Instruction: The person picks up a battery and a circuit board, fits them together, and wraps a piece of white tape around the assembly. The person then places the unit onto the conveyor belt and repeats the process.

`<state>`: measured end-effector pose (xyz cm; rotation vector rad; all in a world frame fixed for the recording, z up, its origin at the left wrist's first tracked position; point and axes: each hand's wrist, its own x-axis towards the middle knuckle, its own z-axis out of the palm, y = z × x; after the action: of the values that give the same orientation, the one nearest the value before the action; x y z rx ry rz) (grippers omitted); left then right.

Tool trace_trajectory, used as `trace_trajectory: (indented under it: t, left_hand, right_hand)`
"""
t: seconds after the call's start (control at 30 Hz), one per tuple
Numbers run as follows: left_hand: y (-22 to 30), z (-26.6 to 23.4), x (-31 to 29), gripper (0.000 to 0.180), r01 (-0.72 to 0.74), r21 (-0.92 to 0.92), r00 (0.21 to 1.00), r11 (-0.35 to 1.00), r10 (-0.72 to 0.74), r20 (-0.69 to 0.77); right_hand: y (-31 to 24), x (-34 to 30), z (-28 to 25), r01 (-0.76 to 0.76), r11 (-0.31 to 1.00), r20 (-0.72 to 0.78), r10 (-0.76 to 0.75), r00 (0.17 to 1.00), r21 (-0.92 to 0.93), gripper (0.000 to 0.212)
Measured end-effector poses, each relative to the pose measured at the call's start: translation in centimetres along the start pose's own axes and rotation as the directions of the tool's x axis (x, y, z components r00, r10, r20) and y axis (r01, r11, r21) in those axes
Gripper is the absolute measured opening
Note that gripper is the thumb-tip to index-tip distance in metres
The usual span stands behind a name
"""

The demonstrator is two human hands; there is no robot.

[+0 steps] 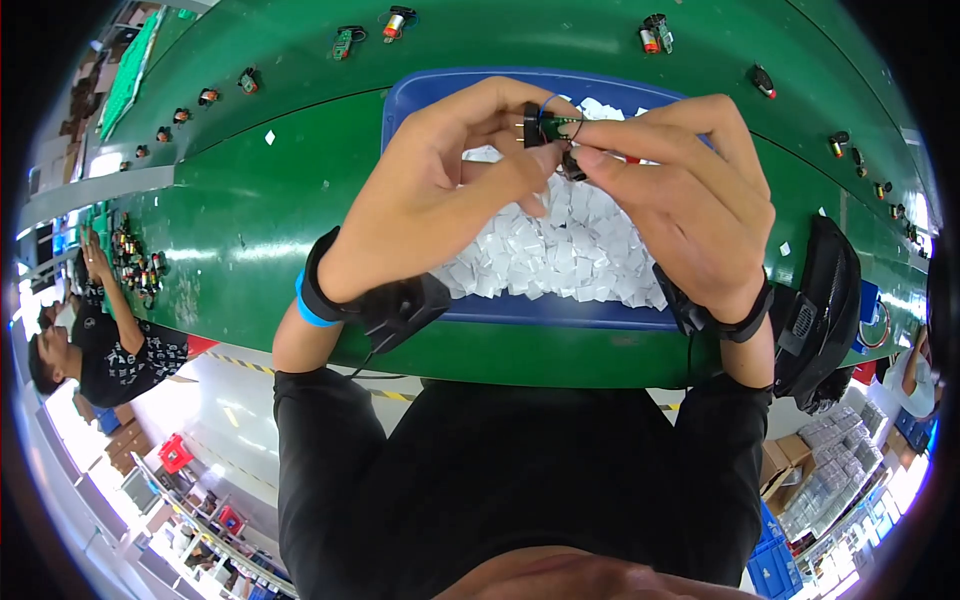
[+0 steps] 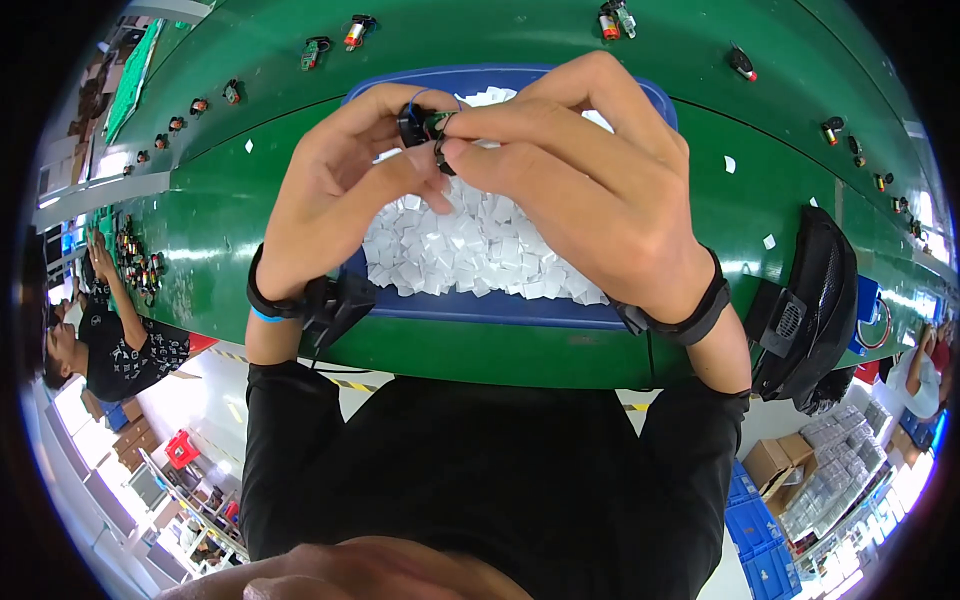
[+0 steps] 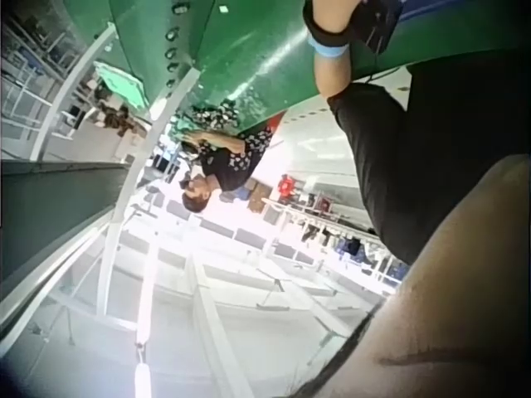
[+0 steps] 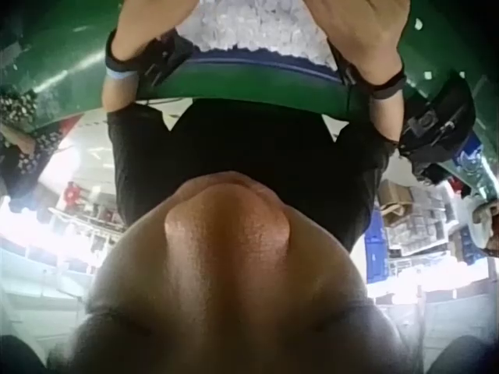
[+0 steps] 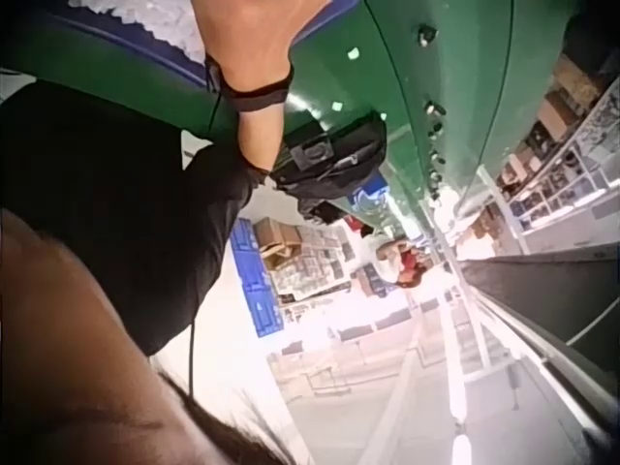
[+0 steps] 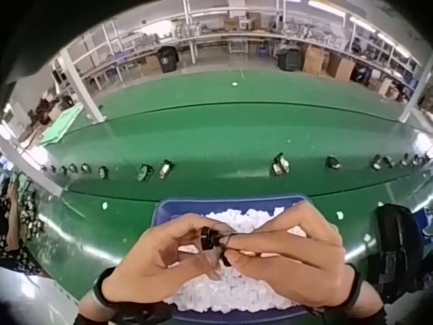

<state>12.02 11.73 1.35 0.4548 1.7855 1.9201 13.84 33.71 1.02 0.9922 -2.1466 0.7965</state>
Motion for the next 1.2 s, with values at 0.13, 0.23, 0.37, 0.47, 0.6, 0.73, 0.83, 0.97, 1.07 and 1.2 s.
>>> trace_trajectory:
  t: [0.13, 0.23, 0.37, 0.47, 0.6, 0.73, 0.83, 0.97, 1.07, 1.2]
  left_hand:
    - [-0.2, -0.1, 0.2, 0.031, 0.016, 0.005, 0.999, 1.000, -0.016, 0.032]
    - [-0.7, -0.1, 0.1, 0.032, -0.006, 0.068, 0.999, 0.998, 0.004, 0.043]
    - [-0.7, 0.1, 0.0, 0.033, -0.012, 0.131, 0.999, 0.991, 0.006, 0.044]
    - [-0.4, 0.1, -0.2, 0.034, 0.009, 0.206, 1.000, 0.979, -0.013, 0.020]
    - [-0.8, 0.2, 0.0, 0.037, -0.065, -0.050, 0.997, 0.997, 0.066, 0.035]
    - [-0.3, 0.2, 0.0, 0.042, -0.058, 0.199, 0.998, 0.978, 0.058, 0.007]
    - [0.0, -0.1, -0.2, 0.044, -0.025, 0.347, 1.000, 0.938, 0.024, 0.007]
    - [-0.4, 0.4, -0.1, 0.041, -0.037, 0.062, 0.999, 0.997, 0.035, 0.023]
    - [-1.2, 0.9, -0.2, 0.038, -0.083, -0.018, 0.996, 0.996, 0.083, 0.019]
    - [-1.4, 1.2, -0.2, 0.037, -0.106, -0.105, 0.994, 0.989, 0.107, 0.004]
  right_hand:
    - [-0.1, -0.2, 0.0, 0.026, 1.000, 0.004, -0.026, 1.000, -0.014, 0.025]
    - [-0.3, -0.2, 0.2, 0.012, 1.000, -0.013, -0.012, 1.000, -0.008, 0.025]
    - [-0.4, -0.5, 0.5, 0.000, 0.999, -0.032, -0.002, 0.999, -0.039, 0.024]
    - [-0.4, -0.5, 0.5, 0.000, 0.999, -0.032, -0.002, 1.000, -0.052, 0.025]
    - [-0.3, -0.2, 0.3, 0.008, 0.998, -0.019, -0.009, 1.000, -0.061, 0.027]
    - [-0.2, -0.3, 0.4, 0.022, 0.996, -0.014, -0.024, 1.000, -0.090, 0.029]
    - [-0.4, -0.5, 0.3, 0.033, 0.995, -0.004, -0.034, 0.999, -0.096, 0.030]
    - [-0.4, -0.2, -0.3, 0.013, 0.994, -0.007, -0.014, 1.000, -0.109, 0.032]
    - [-0.6, -0.4, 0.0, 0.003, 0.996, -0.028, -0.006, 1.000, -0.092, 0.031]
    - [-0.8, 0.3, -0.6, 0.004, 0.993, -0.042, -0.009, 0.999, -0.119, 0.028]
